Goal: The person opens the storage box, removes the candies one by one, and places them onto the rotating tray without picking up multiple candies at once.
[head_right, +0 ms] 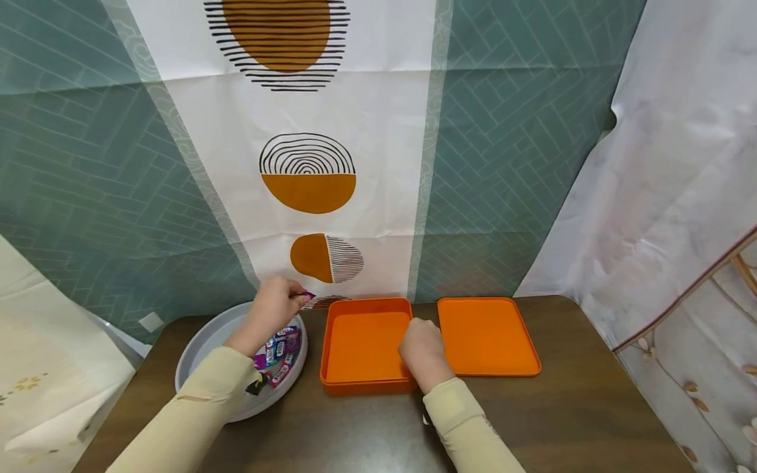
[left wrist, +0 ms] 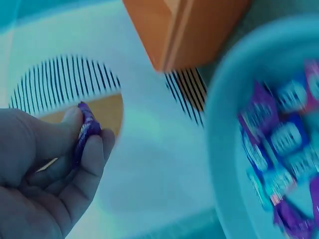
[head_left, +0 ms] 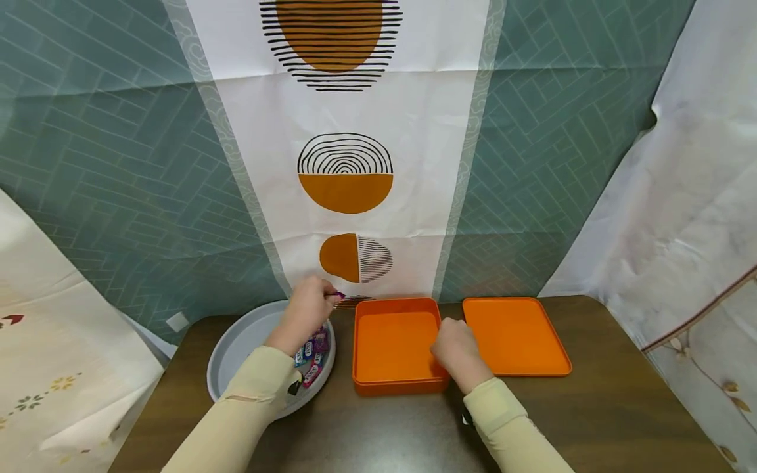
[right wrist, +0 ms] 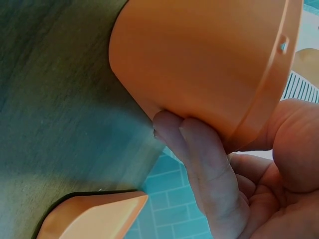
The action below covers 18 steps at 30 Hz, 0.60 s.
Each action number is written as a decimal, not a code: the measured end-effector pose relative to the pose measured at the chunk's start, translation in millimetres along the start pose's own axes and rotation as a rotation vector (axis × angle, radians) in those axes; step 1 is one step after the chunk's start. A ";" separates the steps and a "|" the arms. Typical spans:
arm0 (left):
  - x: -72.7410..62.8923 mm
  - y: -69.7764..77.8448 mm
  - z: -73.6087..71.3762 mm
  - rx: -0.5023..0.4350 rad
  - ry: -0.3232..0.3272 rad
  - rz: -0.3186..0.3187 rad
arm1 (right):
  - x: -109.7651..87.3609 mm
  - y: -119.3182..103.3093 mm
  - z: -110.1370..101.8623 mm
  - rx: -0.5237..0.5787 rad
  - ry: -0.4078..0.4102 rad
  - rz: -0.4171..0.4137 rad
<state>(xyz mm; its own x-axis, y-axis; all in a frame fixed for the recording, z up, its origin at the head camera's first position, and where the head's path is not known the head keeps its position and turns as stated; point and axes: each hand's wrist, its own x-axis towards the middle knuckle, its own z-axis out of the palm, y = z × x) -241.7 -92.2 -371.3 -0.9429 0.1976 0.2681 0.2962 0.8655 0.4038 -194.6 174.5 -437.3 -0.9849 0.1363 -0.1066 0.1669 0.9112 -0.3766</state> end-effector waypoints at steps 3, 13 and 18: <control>-4.9 -16.9 -8.3 -0.003 0.042 -0.075 | -1.8 -1.0 -0.1 0.007 0.003 -0.005; -11.5 -62.8 -12.5 0.040 0.072 -0.177 | 0.4 -0.6 0.0 -0.011 0.009 -0.009; -13.0 -82.7 -11.5 0.054 0.032 -0.225 | 0.9 -0.2 1.7 -0.012 0.012 -0.009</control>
<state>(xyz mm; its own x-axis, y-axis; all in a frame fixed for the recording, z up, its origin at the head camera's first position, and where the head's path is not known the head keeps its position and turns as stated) -252.1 -171.6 -398.1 -0.9788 -0.0169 0.2042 0.0698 0.9096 0.4095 -195.4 173.8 -439.0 -0.9869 0.1323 -0.0923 0.1572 0.9171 -0.3663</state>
